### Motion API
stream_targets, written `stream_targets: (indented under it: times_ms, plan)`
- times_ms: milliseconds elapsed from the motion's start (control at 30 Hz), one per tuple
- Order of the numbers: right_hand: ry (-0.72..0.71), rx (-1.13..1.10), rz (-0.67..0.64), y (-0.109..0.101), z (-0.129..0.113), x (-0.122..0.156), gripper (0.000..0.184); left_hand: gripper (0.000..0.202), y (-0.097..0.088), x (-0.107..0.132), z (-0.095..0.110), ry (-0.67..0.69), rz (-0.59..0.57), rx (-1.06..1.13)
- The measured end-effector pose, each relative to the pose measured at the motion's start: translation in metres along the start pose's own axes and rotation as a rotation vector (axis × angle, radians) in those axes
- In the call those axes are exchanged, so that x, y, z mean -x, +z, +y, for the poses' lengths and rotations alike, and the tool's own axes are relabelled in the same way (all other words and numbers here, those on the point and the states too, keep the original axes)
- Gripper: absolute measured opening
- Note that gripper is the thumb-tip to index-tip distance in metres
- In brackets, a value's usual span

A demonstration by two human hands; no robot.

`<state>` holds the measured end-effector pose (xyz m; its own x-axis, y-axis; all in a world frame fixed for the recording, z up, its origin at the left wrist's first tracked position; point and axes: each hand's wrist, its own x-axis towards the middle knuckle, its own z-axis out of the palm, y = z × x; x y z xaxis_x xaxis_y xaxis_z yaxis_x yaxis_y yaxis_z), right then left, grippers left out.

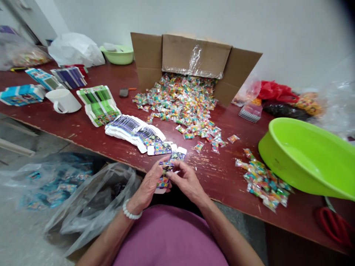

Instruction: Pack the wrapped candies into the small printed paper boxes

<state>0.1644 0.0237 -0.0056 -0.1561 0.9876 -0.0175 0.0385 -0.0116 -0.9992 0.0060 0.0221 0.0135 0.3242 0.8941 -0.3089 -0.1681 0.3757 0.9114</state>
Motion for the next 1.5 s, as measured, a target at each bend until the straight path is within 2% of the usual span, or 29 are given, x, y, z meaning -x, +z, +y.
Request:
stream_targets:
  times_ms: [67, 167, 267, 367, 433, 500, 533, 600, 667, 767, 833, 933, 967, 1000, 1067, 1133, 1233, 1367, 1433, 1500]
  plan:
    - [-0.009, -0.004, -0.011, -0.001, -0.003, -0.001, 0.023, 0.058, -0.003, -0.001, -0.001, 0.016, -0.016, -0.003]
    - [-0.171, 0.255, -0.072, -0.009, -0.02, -0.003, 0.019, 0.049, -0.014, -0.004, 0.006, 0.126, -0.047, -0.139]
    - [-0.354, 0.584, -0.23, -0.017, -0.042, -0.007, 0.019, 0.054, -0.026, -0.009, 0.02, 0.21, -0.155, -0.401]
    - [-0.421, 0.632, -0.403, -0.03, -0.053, -0.018, 0.022, 0.062, -0.028, -0.014, 0.029, 0.199, -0.301, -0.491]
    - [-0.401, 0.619, -0.339, -0.047, -0.047, -0.031, 0.026, 0.059, -0.027, -0.017, 0.028, 0.129, -0.301, -0.425]
    - [-0.359, 0.764, -0.072, -0.07, -0.032, -0.045, 0.029, 0.049, -0.027, -0.02, 0.022, 0.022, -0.231, -0.305]
    - [-0.325, 0.913, 0.008, -0.082, -0.022, -0.052, 0.031, 0.043, -0.028, -0.021, 0.019, -0.028, -0.183, -0.243]
    - [-0.242, 1.118, 0.075, -0.102, -0.001, -0.06, 0.03, 0.037, -0.03, -0.022, 0.015, -0.082, -0.091, -0.141]
    - [-0.214, 1.156, 0.11, -0.113, 0.017, -0.062, 0.032, 0.038, -0.031, -0.022, 0.014, -0.102, -0.043, -0.068]
    - [-0.201, 1.125, 0.219, -0.118, 0.032, -0.06, 0.032, 0.047, -0.029, -0.021, 0.017, -0.143, -0.066, 0.021]
    - [-0.19, 1.089, 0.32, -0.119, 0.03, -0.059, 0.031, 0.053, -0.026, -0.02, 0.018, -0.172, -0.089, 0.054]
    - [-0.2, 0.974, 0.472, -0.114, 0.012, -0.055, 0.028, 0.054, -0.022, -0.018, 0.017, -0.182, -0.103, 0.023]
    - [-0.21, 0.879, 0.5, -0.109, 0.003, -0.052, 0.028, 0.054, -0.02, -0.018, 0.016, -0.177, -0.103, -0.002]
    - [-0.227, 0.691, 0.508, -0.101, -0.007, -0.048, 0.028, 0.053, -0.018, -0.017, 0.016, -0.168, -0.103, -0.029]
    - [-0.221, 0.295, 0.414, -0.082, -0.025, -0.038, 0.028, 0.05, -0.014, -0.015, 0.015, -0.145, -0.107, -0.085]
    - [-0.211, 0.112, 0.342, -0.061, -0.037, -0.029, 0.025, 0.048, -0.01, -0.013, 0.016, -0.122, -0.128, -0.136]
    - [-0.165, 0.142, 0.254, -0.04, -0.045, -0.02, 0.018, 0.048, -0.003, -0.012, 0.019, -0.094, -0.207, -0.163]
    - [-0.178, 0.239, 0.066, -0.033, -0.045, -0.016, 0.013, 0.054, 0.004, -0.012, 0.02, -0.059, -0.316, -0.15]
    - [-0.171, 0.214, 0.107, -0.033, -0.043, -0.017, 0.016, 0.053, 0.007, -0.012, 0.018, -0.077, -0.357, -0.115]
    - [-0.134, 0.146, 0.227, -0.031, -0.04, -0.018, 0.018, 0.053, 0.01, -0.012, 0.015, -0.085, -0.365, -0.052]
